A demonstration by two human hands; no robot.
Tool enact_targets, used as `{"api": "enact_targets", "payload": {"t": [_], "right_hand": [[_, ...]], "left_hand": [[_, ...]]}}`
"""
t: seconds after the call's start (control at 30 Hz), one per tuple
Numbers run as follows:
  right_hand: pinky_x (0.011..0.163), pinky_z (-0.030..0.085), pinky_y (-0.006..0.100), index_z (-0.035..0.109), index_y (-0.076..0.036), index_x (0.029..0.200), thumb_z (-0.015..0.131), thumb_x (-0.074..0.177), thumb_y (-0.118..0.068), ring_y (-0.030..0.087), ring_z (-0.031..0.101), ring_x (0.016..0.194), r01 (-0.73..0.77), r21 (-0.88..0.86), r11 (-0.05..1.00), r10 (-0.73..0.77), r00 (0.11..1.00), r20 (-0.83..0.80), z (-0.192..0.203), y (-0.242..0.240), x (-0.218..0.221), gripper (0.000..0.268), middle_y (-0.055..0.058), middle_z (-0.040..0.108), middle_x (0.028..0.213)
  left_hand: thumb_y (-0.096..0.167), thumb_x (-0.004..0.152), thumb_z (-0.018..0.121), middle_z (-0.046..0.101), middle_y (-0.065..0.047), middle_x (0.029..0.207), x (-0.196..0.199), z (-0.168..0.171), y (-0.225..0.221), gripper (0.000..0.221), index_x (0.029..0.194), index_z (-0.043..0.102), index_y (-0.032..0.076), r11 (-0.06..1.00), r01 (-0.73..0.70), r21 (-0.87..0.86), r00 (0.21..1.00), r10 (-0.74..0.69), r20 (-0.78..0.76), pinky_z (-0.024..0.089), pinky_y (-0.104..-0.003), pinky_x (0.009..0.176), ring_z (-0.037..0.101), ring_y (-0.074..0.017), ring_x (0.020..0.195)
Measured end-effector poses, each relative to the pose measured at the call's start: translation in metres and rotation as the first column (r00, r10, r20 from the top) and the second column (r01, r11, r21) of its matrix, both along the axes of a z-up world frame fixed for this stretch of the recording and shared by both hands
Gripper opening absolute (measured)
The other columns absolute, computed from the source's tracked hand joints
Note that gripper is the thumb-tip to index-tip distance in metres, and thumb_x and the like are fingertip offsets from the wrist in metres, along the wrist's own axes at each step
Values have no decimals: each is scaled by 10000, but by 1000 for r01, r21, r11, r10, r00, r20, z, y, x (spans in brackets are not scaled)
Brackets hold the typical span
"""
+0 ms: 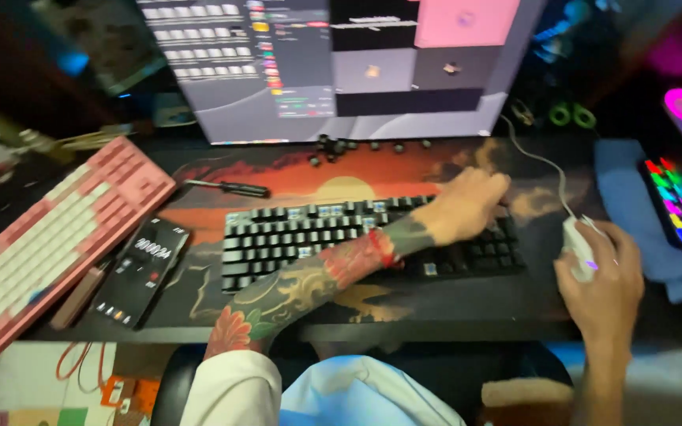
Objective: Installing keycaps onto a mechanical keyboard base by hand.
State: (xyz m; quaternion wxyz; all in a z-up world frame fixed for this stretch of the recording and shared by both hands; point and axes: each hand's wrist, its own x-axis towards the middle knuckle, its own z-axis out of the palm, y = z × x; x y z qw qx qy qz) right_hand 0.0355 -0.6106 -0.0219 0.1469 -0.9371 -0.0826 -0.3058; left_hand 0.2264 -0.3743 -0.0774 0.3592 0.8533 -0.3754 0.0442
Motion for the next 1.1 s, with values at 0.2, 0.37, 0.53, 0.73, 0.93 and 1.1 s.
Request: {"api": "enact_targets", "payload": {"t": [0.2, 0.37, 0.53, 0.73, 0.93, 1.1], "right_hand": [[1154, 646, 637, 862, 58, 1657, 859, 1114, 47, 505, 694, 1487, 46, -25, 999, -47, 998, -45, -4, 0, -4, 543, 299, 730, 1645], [1184, 644, 634, 870, 12, 1658, 857, 1070, 60, 507, 728, 1449, 55, -42, 998, -54, 998, 33, -15, -5, 0, 590, 274, 754, 1631], [1162, 653, 631, 880, -42, 1643, 843, 1092, -18, 479, 731, 1465, 111, -27, 993, -111, 994, -11, -23, -9, 3, 553, 240, 755, 1645], [1122, 656, 637, 868, -52, 1655, 832, 1110, -48, 471, 711, 1491, 146, -13, 989, -146, 986, -85, -20, -6, 2, 546, 234, 745, 1649], [1095, 673, 627, 876, -63, 1647, 830, 1119, -73, 451, 706, 1497, 168, -38, 985, -171, 981, -93, -22, -9, 3, 530, 215, 752, 1649], [1080, 672, 646, 868, -59, 1658, 842, 1103, -71, 471, 713, 1482, 140, -50, 989, -143, 988, -66, -30, -16, 4, 555, 230, 745, 1638]], "left_hand": [[84, 1028, 813, 752, -120, 953, -14, 96, 156, 93, 1006, 729, 116, 883, -424, 203, 890, 366, 271, 531, -585, 655, 727, -390, 844], [183, 953, 843, 765, -231, 1273, 38, 15, 279, 559, 1462, 682, 18, 650, -664, 369, 739, 495, 457, 663, -574, 832, 750, -473, 1084], [277, 973, 910, 718, -200, 1184, 50, -25, 311, 475, 1289, 644, 43, 637, -681, 362, 731, 563, 385, 626, -609, 633, 756, -491, 915], [-67, 946, 700, 723, -246, 1179, 50, -17, 320, 243, 1179, 720, 1, 691, -598, 405, 797, 565, 212, 628, -656, 724, 743, -540, 980], [146, 966, 697, 843, -203, 1148, -17, 90, 304, 183, 1108, 806, 107, 813, -518, 264, 830, 553, -72, 557, -637, 787, 762, -537, 1014], [290, 1048, 958, 829, -134, 1075, -61, 123, 291, 338, 1211, 739, 91, 866, -408, 289, 878, 459, -138, 534, -539, 780, 753, -416, 971]]}}
